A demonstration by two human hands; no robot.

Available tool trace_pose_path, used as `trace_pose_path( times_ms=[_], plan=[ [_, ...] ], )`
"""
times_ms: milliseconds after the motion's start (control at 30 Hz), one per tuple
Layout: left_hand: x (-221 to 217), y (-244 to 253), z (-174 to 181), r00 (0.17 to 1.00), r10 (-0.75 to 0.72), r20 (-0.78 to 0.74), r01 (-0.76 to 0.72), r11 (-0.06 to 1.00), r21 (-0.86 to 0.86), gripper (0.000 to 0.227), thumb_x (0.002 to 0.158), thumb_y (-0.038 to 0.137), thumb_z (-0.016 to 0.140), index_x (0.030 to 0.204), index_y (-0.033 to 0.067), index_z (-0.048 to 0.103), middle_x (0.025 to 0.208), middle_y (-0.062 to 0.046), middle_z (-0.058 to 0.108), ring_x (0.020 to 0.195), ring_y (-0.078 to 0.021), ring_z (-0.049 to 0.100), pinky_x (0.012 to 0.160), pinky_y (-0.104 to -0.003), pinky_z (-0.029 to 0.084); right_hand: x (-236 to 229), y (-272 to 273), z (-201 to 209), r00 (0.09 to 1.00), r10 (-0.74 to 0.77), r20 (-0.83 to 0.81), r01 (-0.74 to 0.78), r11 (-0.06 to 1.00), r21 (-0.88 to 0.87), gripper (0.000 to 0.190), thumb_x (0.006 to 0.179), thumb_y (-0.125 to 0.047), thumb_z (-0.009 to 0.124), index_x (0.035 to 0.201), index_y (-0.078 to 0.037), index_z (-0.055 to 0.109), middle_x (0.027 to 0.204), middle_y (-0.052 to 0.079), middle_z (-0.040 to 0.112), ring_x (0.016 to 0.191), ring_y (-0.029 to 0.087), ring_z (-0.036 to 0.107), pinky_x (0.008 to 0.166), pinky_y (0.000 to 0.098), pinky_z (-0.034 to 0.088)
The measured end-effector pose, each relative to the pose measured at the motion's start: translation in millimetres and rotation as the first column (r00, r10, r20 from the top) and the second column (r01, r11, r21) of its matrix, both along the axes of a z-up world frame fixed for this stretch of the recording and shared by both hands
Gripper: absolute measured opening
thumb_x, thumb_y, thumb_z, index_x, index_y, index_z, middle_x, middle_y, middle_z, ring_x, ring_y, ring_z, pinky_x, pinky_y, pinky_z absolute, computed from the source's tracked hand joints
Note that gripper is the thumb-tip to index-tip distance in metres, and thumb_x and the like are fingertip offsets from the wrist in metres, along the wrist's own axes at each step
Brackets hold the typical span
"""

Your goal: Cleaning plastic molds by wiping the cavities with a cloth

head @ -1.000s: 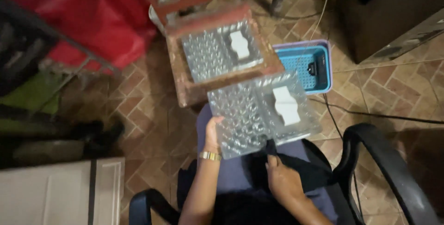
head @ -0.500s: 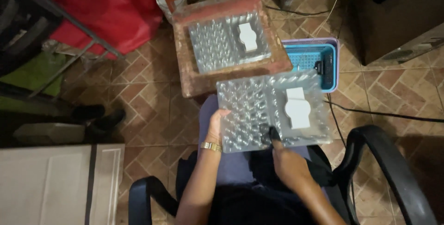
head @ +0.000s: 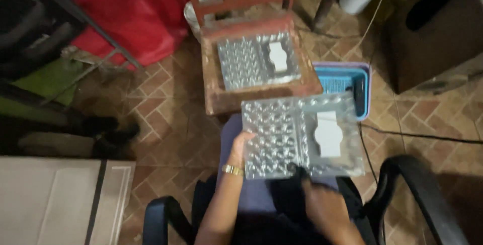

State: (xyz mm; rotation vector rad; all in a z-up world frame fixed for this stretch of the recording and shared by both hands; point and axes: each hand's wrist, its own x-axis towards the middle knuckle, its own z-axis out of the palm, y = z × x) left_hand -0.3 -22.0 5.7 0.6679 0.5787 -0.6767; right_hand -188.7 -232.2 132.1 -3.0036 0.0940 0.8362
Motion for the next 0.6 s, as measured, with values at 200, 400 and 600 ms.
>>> trace_pose_path(
  times_ms=[200, 400, 600],
  plan=[
    [-0.7, -16.4, 9.5, 0.998, -0.065, 0.024, 0.067, 0.992, -0.103, 0.034, 0.072, 0.019, 0.067, 0.102, 0.0029, 0.069, 0.079, -0.014, 0.071, 0.06, -0.0306, 0.067, 0.051, -0.039, 0.053, 1.6, -12.9, -6.4, 0.957, 0.136, 0.255, -0.094, 0.981, -0.168, 0.032, 0.091, -0.016, 0.047, 0.119, -0.024, 0.061, 0.078, 0.004, 0.072, 0.063, 0.03, 0.075, 0.046, 0.047, 0.057],
    [-3.4, -1.9, 23.0, 0.998, -0.063, 0.021, 0.063, 0.998, 0.012, 0.03, 0.07, 0.015, 0.069, 0.099, 0.007, 0.069, 0.075, -0.009, 0.068, 0.059, -0.0265, 0.065, 0.049, -0.036, 0.051, 59.6, -4.0, 22.4, 0.797, 0.118, 0.592, -0.065, 0.992, -0.109, 0.04, 0.092, -0.056, 0.057, 0.086, -0.019, 0.07, 0.104, 0.011, 0.057, 0.093, 0.036, 0.06, 0.068, 0.0492, 0.054],
    [-9.4, -13.3, 88.2, 0.998, -0.049, -0.025, 0.051, 0.996, 0.068, 0.024, 0.063, 0.012, 0.076, 0.085, 0.0089, 0.066, 0.08, -0.013, 0.067, 0.07, -0.026, 0.065, 0.065, -0.038, 0.055, 132.4, -8.3, 18.7, 0.827, -0.054, 0.56, 0.1, 0.994, -0.052, 0.054, 0.098, -0.065, 0.043, 0.108, -0.024, 0.077, 0.132, 0.009, 0.06, 0.114, 0.037, 0.06, 0.093, 0.0482, 0.049]
  ],
)
